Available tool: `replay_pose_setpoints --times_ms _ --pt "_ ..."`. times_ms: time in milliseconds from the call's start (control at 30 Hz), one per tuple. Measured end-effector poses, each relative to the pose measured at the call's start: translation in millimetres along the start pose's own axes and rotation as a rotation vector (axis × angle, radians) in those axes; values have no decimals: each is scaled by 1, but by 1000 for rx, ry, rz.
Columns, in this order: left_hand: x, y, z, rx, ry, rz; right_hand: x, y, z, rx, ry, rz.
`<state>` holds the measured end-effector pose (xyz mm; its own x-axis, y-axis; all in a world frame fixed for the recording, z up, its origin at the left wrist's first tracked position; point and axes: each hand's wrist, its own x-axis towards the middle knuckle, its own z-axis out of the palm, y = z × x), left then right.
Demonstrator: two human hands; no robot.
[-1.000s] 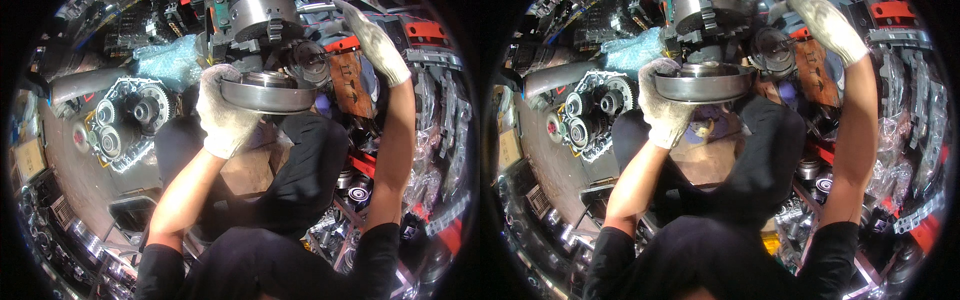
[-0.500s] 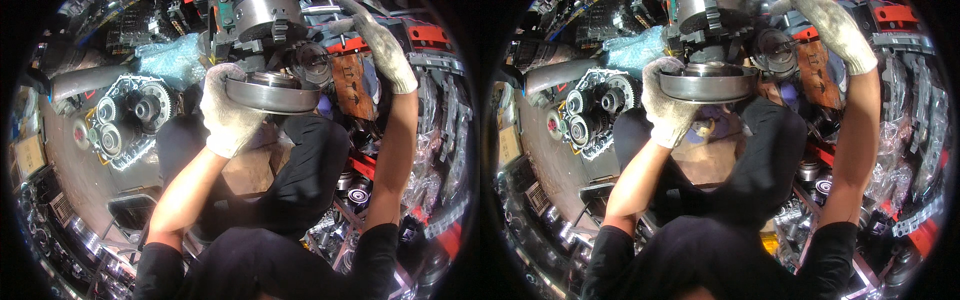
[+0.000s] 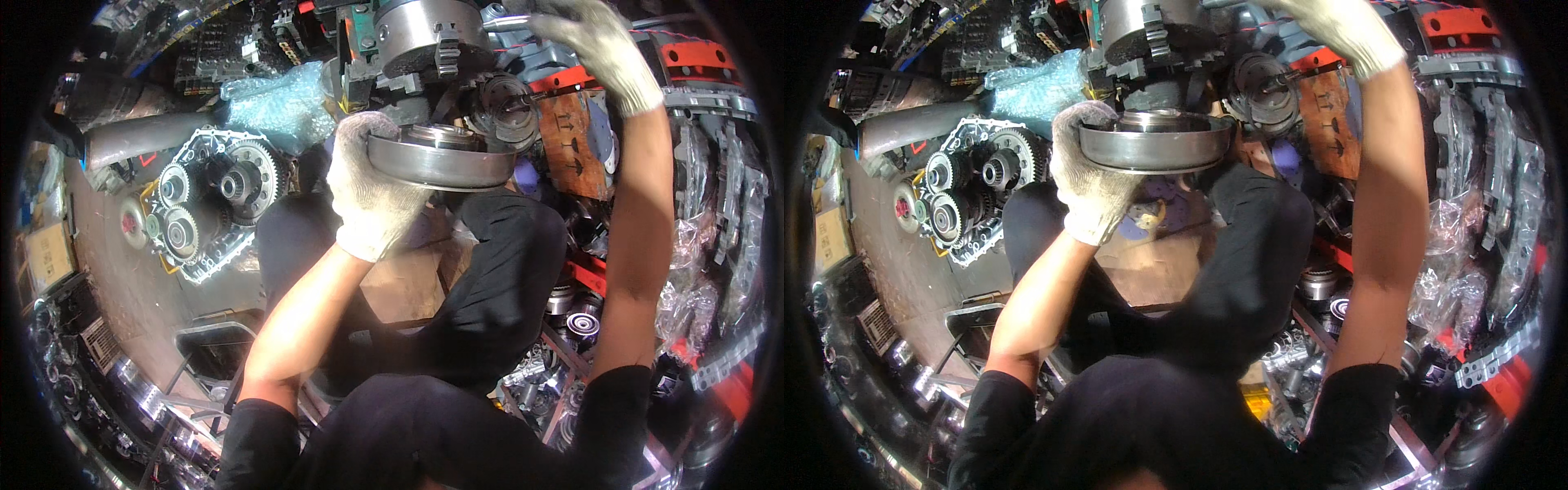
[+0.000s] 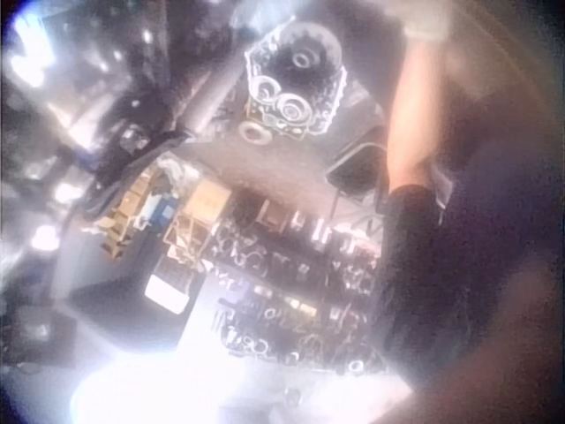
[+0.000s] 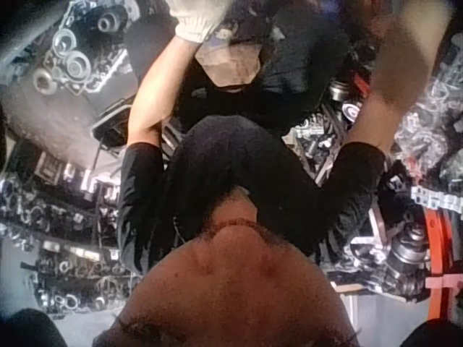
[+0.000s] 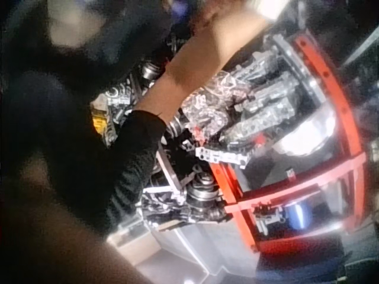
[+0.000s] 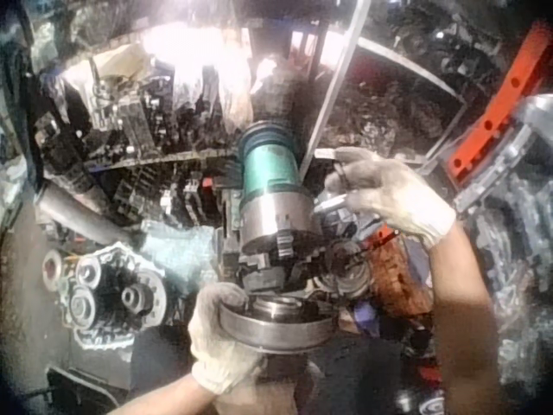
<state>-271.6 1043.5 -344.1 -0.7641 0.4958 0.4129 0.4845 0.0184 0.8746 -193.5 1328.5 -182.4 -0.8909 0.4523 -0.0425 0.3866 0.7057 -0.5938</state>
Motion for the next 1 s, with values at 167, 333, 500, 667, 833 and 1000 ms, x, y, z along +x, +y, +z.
replay_pose_setpoints --times_ms 167,333,500,667,833,1000 --pt "0 0 -3 -47 5 -44 -32 35 -7 -193 -176 -316" --pt "0 4 -4 -33 -2 -134 -24 80 -4 -65 -188 -199" --pt "0 4 -6 -30 -8 -112 10 58 11 -238 -8 -24" --pt "-1 5 -1 13 -29 -185 17 20 9 133 -21 75" --pt "1 4 -1 -24 -12 -150 -6 14 -1 1360 -245 218" --pt "1 4 -7 -18 -18 -149 -30 47 4 47 -145 -194"
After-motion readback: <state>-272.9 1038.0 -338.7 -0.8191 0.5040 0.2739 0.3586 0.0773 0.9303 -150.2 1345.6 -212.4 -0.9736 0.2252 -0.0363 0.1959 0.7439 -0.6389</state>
